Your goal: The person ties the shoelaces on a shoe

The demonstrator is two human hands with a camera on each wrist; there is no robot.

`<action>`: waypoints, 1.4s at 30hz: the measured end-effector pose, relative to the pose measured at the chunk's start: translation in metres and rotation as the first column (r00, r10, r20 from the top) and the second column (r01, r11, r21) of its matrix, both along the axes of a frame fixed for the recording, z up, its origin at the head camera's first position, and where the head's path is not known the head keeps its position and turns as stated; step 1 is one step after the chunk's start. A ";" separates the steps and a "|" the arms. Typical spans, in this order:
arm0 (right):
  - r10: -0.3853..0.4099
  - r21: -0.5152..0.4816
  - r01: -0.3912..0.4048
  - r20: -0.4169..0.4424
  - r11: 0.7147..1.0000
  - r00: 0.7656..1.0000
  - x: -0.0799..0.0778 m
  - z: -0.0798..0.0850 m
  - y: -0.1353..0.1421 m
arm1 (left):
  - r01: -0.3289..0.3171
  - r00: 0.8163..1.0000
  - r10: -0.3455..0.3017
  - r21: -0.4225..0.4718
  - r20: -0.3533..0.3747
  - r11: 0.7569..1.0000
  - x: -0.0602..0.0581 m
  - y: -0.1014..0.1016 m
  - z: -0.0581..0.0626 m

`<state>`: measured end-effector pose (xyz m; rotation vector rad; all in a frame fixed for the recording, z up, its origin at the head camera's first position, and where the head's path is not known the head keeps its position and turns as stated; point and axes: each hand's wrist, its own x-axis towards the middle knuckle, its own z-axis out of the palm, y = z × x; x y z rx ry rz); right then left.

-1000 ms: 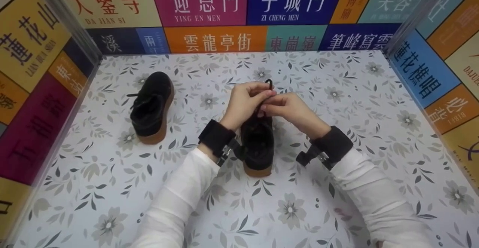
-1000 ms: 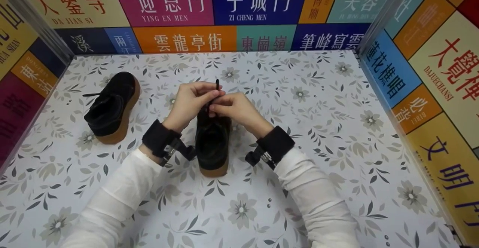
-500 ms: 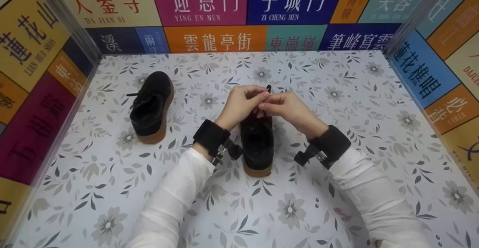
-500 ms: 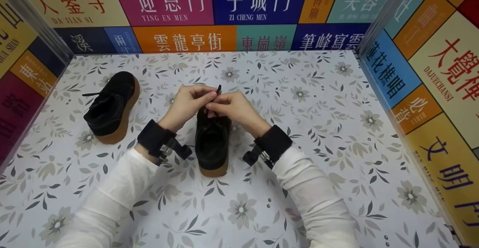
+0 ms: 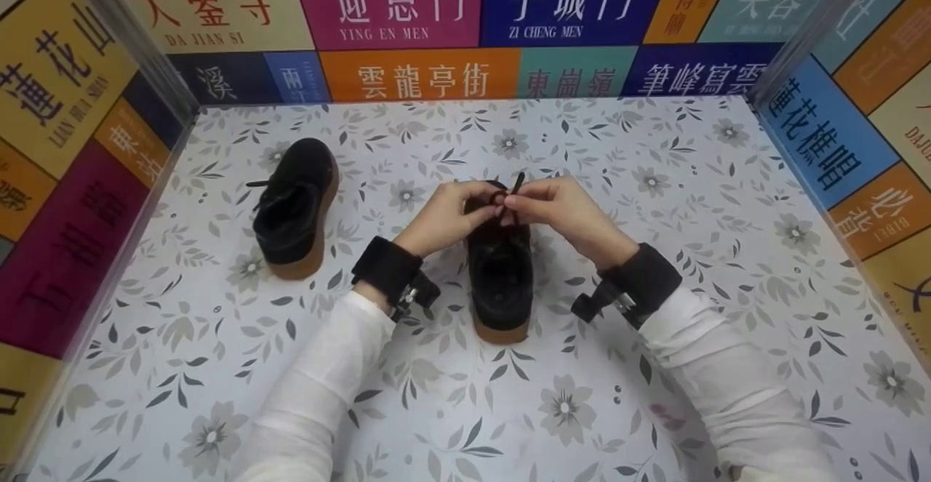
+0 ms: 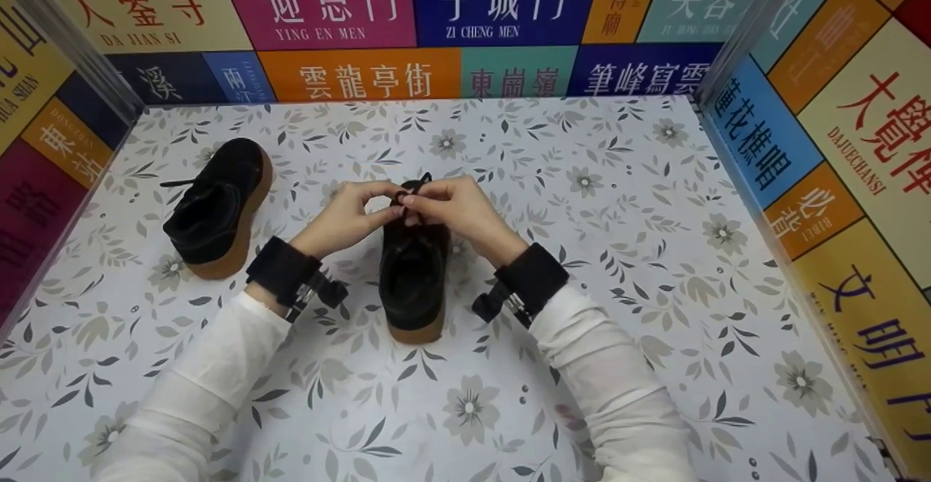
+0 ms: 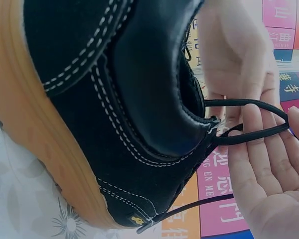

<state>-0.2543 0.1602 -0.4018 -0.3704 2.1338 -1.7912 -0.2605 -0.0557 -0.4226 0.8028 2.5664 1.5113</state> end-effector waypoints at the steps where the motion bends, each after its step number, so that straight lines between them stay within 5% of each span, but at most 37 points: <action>1: -0.002 0.000 0.002 0.002 1.000 1.000 0.000 0.000 0.000 | -0.010 1.000 0.010 0.003 -0.013 1.000 0.000 -0.001 -0.002; 18: -0.019 -0.012 0.019 0.016 1.000 1.000 0.001 0.000 0.002 | -0.157 0.980 0.170 0.130 -0.099 0.979 0.007 -0.041 0.007; 29: -0.089 0.004 0.089 -0.055 0.996 0.995 -0.007 -0.007 0.000 | -0.223 0.973 0.227 0.084 -0.040 0.971 0.013 -0.067 -0.013; 42: -0.136 -0.055 0.132 -0.070 0.990 0.988 -0.017 -0.025 -0.003 | -0.213 0.976 0.216 -0.064 0.038 0.975 0.013 -0.067 -0.036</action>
